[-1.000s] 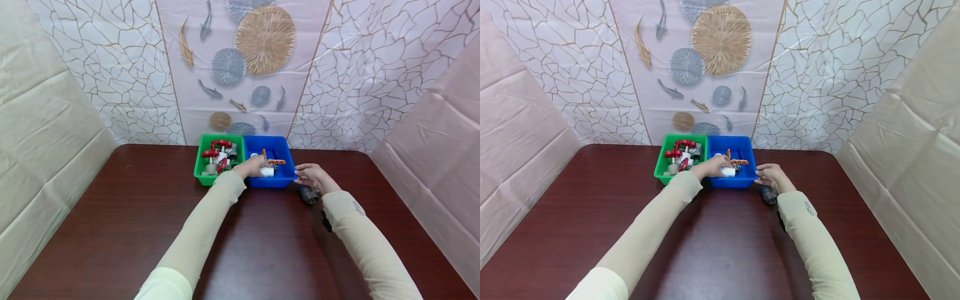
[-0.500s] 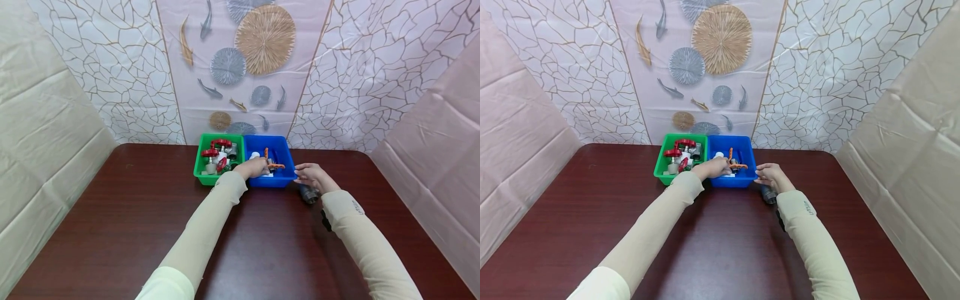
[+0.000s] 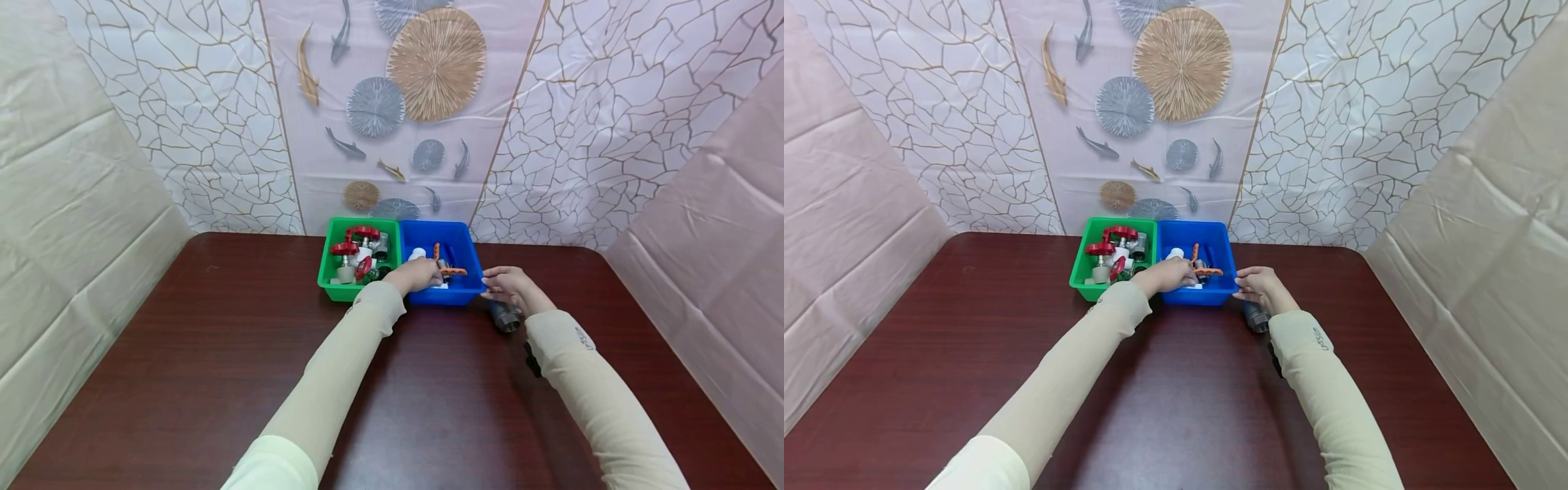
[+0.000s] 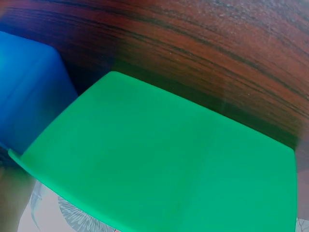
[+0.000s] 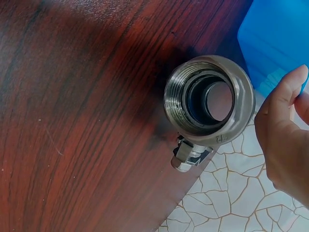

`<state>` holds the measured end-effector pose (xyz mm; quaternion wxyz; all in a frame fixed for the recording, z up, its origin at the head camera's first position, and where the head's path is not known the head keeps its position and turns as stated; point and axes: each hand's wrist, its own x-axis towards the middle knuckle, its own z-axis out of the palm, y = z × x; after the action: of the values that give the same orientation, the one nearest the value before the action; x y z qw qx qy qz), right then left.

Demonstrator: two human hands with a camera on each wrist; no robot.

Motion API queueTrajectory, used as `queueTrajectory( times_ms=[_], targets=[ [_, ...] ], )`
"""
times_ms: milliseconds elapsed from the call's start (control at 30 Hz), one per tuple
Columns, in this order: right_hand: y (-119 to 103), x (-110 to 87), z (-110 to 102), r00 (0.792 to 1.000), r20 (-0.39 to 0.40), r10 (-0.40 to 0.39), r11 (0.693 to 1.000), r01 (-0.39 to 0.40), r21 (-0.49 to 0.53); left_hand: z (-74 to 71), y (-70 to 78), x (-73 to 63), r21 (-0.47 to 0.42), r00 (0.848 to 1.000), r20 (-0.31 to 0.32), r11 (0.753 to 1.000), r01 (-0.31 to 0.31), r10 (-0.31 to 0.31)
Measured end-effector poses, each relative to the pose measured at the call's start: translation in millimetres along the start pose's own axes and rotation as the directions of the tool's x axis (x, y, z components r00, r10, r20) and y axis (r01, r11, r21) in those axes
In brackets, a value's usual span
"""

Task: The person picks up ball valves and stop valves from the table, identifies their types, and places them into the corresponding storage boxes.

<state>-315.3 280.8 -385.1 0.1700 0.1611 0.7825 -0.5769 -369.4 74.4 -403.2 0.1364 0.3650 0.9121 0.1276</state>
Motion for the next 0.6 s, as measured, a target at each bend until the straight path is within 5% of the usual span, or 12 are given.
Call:
queueTrajectory(
  times_ms=[400, 600],
  targets=[
    [1.0, 0.0, 2.0, 1.0, -0.016, 0.008, 1.0, -0.008, 0.002, 5.1, 2.3, -2.3, -0.016, 0.998, -0.054, 1.0, 0.02, -0.02],
    [0.5, -0.3, 1.3, 1.0, -0.006, 0.005, 1.0, -0.005, -0.013, 4.6, 3.4, -3.8, 0.091, 0.994, -0.106, 0.996, -0.003, 0.012]
  ],
)
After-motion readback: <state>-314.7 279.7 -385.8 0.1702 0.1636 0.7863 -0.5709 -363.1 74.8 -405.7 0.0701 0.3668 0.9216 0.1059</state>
